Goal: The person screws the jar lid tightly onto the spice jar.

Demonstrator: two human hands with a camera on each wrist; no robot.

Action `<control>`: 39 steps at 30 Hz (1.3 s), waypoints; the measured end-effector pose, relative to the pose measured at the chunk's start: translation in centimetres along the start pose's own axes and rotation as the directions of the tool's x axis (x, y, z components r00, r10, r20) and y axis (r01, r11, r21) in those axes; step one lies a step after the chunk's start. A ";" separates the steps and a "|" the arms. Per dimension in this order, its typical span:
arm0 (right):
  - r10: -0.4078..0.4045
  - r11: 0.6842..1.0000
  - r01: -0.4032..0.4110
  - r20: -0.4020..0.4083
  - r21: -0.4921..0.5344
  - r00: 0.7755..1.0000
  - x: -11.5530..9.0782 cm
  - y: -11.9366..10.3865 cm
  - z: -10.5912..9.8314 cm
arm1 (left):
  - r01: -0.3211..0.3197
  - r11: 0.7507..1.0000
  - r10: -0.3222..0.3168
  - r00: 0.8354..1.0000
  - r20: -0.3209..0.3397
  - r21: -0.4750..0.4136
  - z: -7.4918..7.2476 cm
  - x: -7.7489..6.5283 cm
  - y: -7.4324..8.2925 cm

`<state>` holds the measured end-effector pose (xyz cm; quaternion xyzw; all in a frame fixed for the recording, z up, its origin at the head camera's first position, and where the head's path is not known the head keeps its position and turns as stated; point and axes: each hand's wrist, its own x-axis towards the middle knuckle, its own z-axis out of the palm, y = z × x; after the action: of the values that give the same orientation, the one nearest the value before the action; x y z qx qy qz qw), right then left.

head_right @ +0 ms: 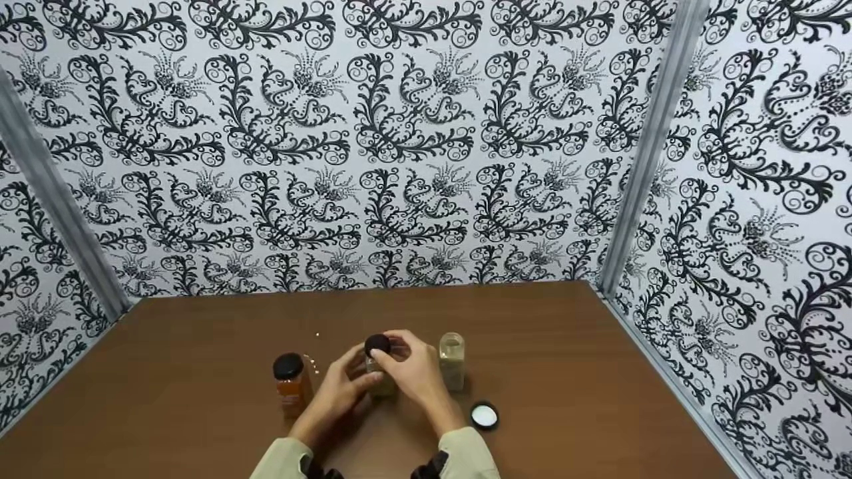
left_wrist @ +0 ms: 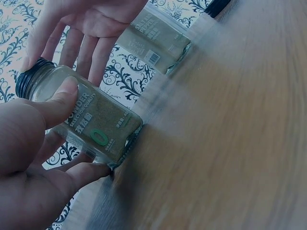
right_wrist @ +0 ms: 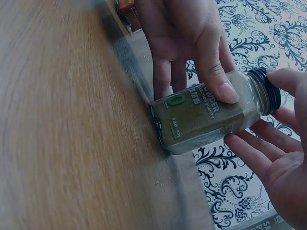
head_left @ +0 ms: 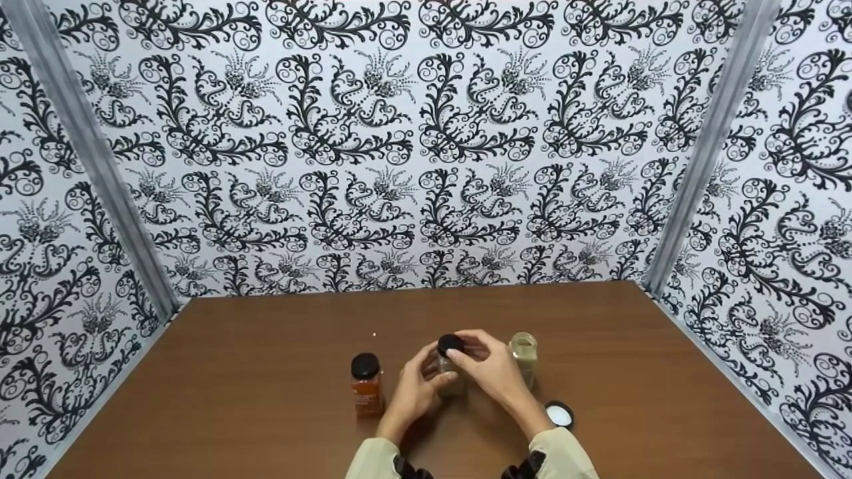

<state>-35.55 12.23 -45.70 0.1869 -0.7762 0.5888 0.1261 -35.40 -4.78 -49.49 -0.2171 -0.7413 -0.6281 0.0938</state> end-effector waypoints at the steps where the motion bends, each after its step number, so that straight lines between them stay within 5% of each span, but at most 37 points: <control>1: 0.001 1.000 -0.001 -0.003 0.002 1.000 0.0 0.0 0.0 | -0.004 1.000 0.004 1.000 -0.001 0.010 0.0 0.0 0.0; 13: 0.017 1.000 -0.017 -0.005 0.022 1.000 0.0 0.1 0.1 | 0.004 1.000 -0.004 1.000 -0.001 0.004 0.0 -0.1 0.0; 21: -0.053 0.997 0.054 0.008 -0.056 0.999 0.2 0.4 -0.1 | -0.015 1.000 0.015 1.000 -0.001 -0.005 0.0 0.1 -0.2; 39: -0.010 0.999 0.011 0.024 -0.048 1.000 0.1 0.1 -0.1 | 0.014 0.999 -0.014 1.000 0.002 0.037 0.0 0.0 0.0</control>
<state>-35.68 12.37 -45.75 0.1952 -0.7905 0.5671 0.1244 -35.39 -4.80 -49.50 -0.2107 -0.7544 -0.6147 0.0927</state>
